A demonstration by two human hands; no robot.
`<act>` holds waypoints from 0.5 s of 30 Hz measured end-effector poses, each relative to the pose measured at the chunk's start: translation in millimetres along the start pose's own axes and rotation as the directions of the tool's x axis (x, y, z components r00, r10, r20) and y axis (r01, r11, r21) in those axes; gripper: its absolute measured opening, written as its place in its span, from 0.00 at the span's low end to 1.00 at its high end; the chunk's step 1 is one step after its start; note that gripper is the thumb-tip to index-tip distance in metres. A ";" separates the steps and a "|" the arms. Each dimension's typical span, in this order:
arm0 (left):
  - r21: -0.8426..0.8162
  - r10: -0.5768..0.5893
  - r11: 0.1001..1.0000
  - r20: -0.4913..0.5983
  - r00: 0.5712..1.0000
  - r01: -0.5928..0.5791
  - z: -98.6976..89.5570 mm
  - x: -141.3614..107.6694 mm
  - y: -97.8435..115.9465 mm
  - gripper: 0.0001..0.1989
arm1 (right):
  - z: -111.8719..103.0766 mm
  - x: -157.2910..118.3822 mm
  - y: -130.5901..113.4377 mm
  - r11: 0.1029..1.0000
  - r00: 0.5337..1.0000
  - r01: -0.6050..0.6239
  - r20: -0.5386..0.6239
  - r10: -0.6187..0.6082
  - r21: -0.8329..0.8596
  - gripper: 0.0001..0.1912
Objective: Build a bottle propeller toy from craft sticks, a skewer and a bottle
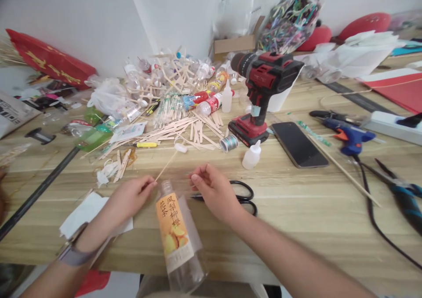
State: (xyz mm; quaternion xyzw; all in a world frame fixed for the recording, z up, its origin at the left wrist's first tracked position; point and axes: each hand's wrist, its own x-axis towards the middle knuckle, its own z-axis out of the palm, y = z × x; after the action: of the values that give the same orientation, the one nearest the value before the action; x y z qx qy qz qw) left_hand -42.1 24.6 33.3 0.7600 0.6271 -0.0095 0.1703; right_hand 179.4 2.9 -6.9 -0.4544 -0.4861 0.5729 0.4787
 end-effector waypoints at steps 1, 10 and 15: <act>-0.038 -0.004 0.999 -0.011 1.000 0.004 -7.2 0.9 -1.1 0.13 | -0.3 0.2 0.1 1.000 1.000 -0.002 -0.006 0.002 -0.026 0.15; -0.820 0.108 0.547 0.272 0.956 0.171 -36.5 2.6 36.2 0.12 | -1.4 3.1 0.0 0.997 0.998 -0.004 -0.060 0.000 -0.073 0.09; -0.884 0.251 0.439 0.293 0.923 0.161 -16.0 9.0 66.1 0.14 | -3.9 3.0 -4.1 0.999 0.999 -0.023 -0.044 0.022 -0.028 0.07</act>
State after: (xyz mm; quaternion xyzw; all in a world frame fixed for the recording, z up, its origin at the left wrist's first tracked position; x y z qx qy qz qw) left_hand 19.8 27.2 62.7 0.5525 0.4689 0.1804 0.6651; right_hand 183.3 6.6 -3.5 -0.4787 -0.4784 0.5613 0.4763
